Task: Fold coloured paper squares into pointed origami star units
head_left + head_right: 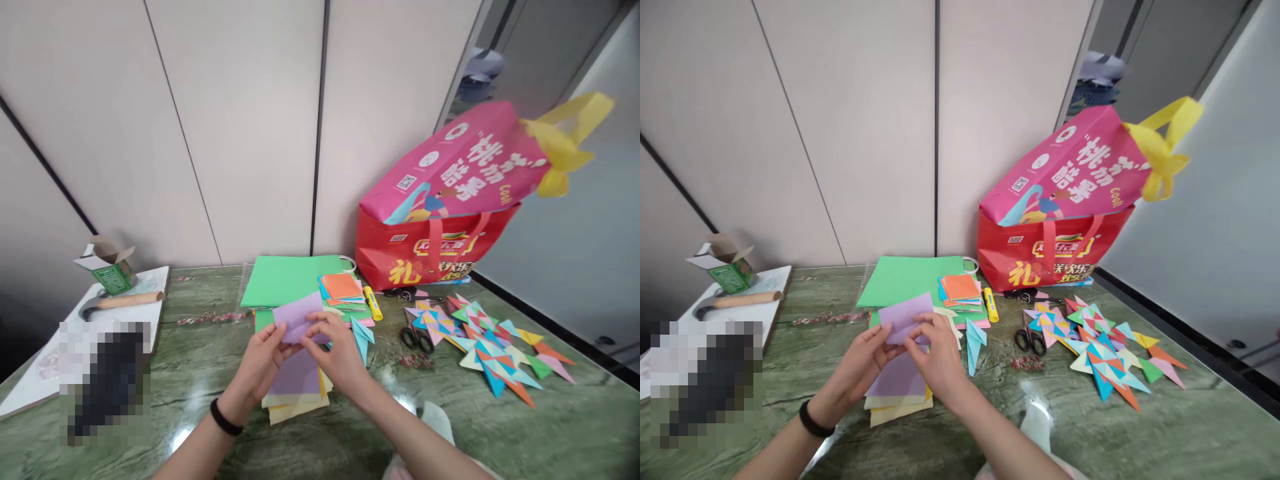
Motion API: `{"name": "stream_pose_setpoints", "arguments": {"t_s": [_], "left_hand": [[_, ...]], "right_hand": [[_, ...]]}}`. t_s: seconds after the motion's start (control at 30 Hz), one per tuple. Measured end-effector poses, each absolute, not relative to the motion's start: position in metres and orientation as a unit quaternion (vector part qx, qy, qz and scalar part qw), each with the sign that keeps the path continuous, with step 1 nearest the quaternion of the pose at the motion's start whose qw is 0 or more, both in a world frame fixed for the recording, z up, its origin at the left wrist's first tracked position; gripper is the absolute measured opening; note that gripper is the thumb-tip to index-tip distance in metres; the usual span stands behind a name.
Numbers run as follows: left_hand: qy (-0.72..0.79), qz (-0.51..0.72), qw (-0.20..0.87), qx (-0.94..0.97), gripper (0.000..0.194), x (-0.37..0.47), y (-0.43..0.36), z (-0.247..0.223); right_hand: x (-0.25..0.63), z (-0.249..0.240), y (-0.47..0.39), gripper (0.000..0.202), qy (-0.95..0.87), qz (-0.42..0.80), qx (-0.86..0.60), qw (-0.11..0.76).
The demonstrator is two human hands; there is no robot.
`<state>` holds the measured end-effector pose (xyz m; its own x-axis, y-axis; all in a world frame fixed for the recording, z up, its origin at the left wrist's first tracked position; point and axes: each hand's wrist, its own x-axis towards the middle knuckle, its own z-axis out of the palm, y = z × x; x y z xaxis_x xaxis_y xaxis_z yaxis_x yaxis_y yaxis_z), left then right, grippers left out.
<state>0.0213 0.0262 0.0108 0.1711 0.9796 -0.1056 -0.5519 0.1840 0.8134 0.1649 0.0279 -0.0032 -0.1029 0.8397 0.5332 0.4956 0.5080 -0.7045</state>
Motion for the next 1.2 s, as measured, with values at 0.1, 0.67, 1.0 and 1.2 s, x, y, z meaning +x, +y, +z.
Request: {"name": "stream_pose_setpoints", "arguments": {"t_s": [0.1,0.67,1.0,1.2], "left_hand": [[0.337,0.551,0.693,0.32,0.019,0.019,0.031,0.002],[0.368,0.517,0.678,0.37,0.03,0.019,0.026,-0.01],[0.384,0.516,0.658,0.391,0.032,0.021,0.027,-0.012],[0.405,0.515,0.648,0.387,0.034,0.02,0.022,-0.006]], "right_hand": [[0.168,-0.011,0.035,0.001,-0.699,0.193,-0.492,0.482],[0.173,-0.019,0.036,0.013,-0.622,0.372,-0.534,0.435],[0.174,-0.02,0.037,0.049,-0.58,0.328,-0.538,0.515],[0.171,-0.017,0.035,0.084,-0.535,0.411,-0.518,0.525]]}}
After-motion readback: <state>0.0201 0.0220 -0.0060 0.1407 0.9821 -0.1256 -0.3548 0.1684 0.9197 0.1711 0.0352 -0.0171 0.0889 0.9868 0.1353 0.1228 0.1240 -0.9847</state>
